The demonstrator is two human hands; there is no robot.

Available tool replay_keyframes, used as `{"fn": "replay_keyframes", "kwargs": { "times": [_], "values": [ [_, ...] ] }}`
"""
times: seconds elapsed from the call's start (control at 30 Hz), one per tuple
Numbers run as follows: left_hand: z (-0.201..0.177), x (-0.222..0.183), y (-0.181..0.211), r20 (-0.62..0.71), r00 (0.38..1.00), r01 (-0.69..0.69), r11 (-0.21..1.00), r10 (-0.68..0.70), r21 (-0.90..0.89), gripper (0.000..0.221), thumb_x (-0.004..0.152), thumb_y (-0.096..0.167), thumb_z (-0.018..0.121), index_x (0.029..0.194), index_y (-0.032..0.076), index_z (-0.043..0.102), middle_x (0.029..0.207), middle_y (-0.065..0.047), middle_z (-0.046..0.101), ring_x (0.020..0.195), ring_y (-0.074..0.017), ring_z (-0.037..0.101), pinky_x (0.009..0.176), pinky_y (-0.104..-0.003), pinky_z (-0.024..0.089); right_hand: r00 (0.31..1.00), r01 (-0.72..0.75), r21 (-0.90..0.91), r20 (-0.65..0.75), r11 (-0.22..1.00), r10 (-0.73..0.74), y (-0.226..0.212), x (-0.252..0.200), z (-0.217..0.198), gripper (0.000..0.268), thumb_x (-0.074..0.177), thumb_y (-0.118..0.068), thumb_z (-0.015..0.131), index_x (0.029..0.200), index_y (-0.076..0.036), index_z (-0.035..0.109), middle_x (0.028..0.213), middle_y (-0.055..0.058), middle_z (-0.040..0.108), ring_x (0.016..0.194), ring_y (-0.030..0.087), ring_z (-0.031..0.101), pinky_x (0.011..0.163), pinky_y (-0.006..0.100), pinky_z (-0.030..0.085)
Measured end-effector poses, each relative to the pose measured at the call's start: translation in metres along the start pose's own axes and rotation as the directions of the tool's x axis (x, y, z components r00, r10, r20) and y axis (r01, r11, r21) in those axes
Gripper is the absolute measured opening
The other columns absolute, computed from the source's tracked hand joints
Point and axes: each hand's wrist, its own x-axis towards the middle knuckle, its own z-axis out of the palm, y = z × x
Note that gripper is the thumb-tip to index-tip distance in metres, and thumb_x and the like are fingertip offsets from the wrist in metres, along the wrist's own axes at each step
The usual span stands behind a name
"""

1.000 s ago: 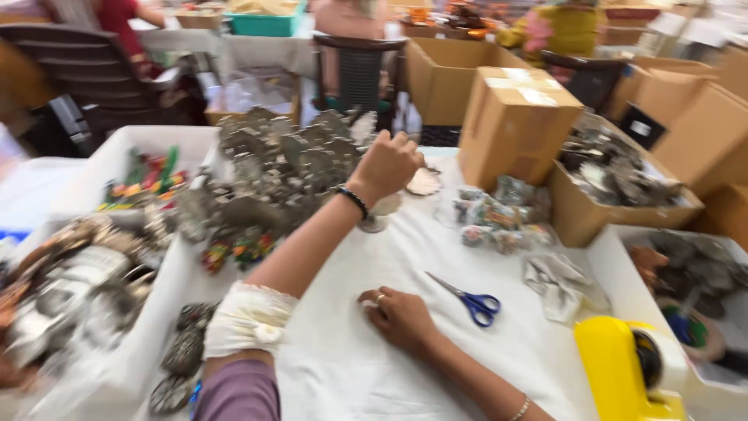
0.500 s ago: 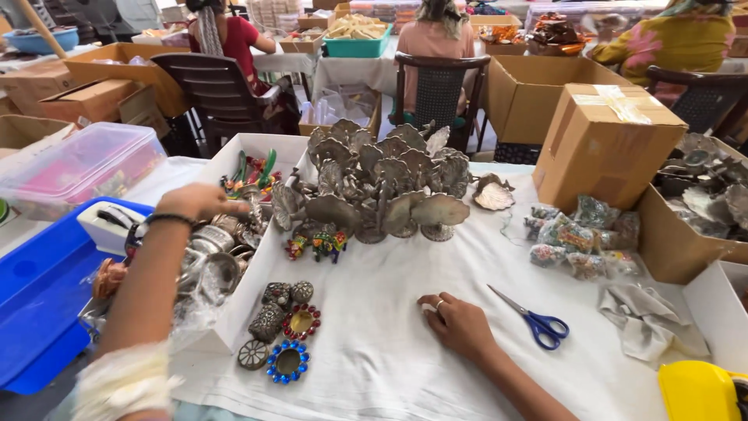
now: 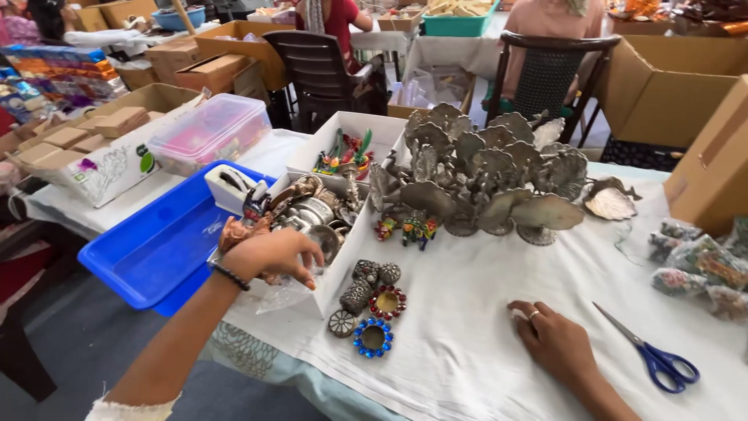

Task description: The person wraps small decorative figurines in bubble wrap using scissors to cut the material and a tape dispenser to seal the packages. They handle multiple items, including a green figurine and a silver ornament, wrapping each individually on a table covered with a white cloth.

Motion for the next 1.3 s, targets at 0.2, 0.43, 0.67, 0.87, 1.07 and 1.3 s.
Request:
{"fn": "replay_keyframes", "kwargs": {
  "times": [0.2, 0.43, 0.67, 0.87, 1.07, 1.3],
  "values": [
    [0.010, 0.025, -0.032, -0.398, 0.823, -0.429, 0.903, 0.405, 0.031, 0.010, 0.087, 0.015, 0.076, 0.094, 0.008, 0.079, 0.088, -0.004, 0.079, 0.078, -0.0126, 0.075, 0.076, -0.030, 0.058, 0.994, 0.028, 0.166, -0.108, 0.986, -0.010, 0.008, 0.008, 0.021, 0.023, 0.093, -0.031, 0.065, 0.111, -0.024, 0.077, 0.094, 0.000, 0.077, 0.063, 0.022, 0.071, 0.062, 0.039, 0.055],
    [0.003, 0.036, 0.012, -0.690, 0.635, -0.667, 0.697, 0.348, -0.262, 0.011, 0.093, 0.007, 0.073, 0.103, 0.003, 0.070, 0.092, -0.002, 0.071, 0.087, -0.0095, 0.066, 0.076, -0.028, 0.055, 0.966, 0.143, 0.861, -0.014, 0.487, -0.259, -0.134, 0.062, -0.031, 0.076, 0.083, -0.023, 0.074, 0.153, -0.022, 0.044, 0.119, 0.004, 0.066, 0.079, 0.010, 0.071, 0.065, 0.029, 0.060],
    [0.062, 0.082, 0.127, -0.631, 0.597, -0.747, 0.630, 0.496, -0.212, 0.034, 0.085, 0.019, 0.081, 0.109, 0.006, 0.060, 0.088, -0.002, 0.069, 0.083, -0.0101, 0.071, 0.076, -0.026, 0.058, 0.993, 0.036, 0.999, -0.036, -0.008, -0.116, -0.117, 0.086, -0.021, 0.046, 0.100, -0.028, 0.060, 0.142, -0.014, 0.049, 0.129, 0.004, 0.059, 0.104, 0.013, 0.064, 0.086, 0.034, 0.057],
    [0.099, 0.165, 0.227, -0.758, 0.419, -0.882, 0.422, 0.500, -0.209, 0.077, 0.078, 0.034, 0.092, 0.134, 0.009, 0.045, 0.114, -0.011, 0.052, 0.100, -0.0192, 0.057, 0.080, -0.033, 0.055, 0.983, 0.082, 0.990, -0.061, -0.116, 0.175, 0.000, 0.037, -0.045, 0.038, 0.108, -0.036, 0.047, 0.130, -0.009, 0.063, 0.135, 0.007, 0.062, 0.119, 0.015, 0.061, 0.104, 0.036, 0.047],
    [0.170, 0.255, 0.310, -0.521, 0.608, -0.788, 0.372, 0.599, -0.491, 0.060, 0.084, 0.036, 0.082, 0.133, 0.011, 0.058, 0.097, -0.004, 0.073, 0.088, -0.0178, 0.069, 0.080, -0.034, 0.058, 0.938, 0.198, 0.958, -0.125, -0.205, 0.322, 0.113, -0.007, -0.022, 0.034, 0.104, -0.038, 0.050, 0.122, -0.011, 0.062, 0.145, 0.002, 0.060, 0.125, 0.019, 0.058, 0.110, 0.039, 0.042],
    [0.185, 0.218, 0.335, -0.857, 0.198, -0.948, 0.316, 0.477, -0.043, 0.051, 0.078, 0.026, 0.086, 0.119, 0.001, 0.067, 0.108, -0.019, 0.068, 0.093, -0.0308, 0.063, 0.081, -0.039, 0.051, 0.837, 0.153, 0.917, 0.078, -0.369, 0.542, 0.156, -0.016, -0.005, 0.034, 0.100, -0.046, 0.052, 0.118, -0.018, 0.057, 0.120, 0.007, 0.066, 0.102, 0.023, 0.066, 0.093, 0.042, 0.053]
  ]
}}
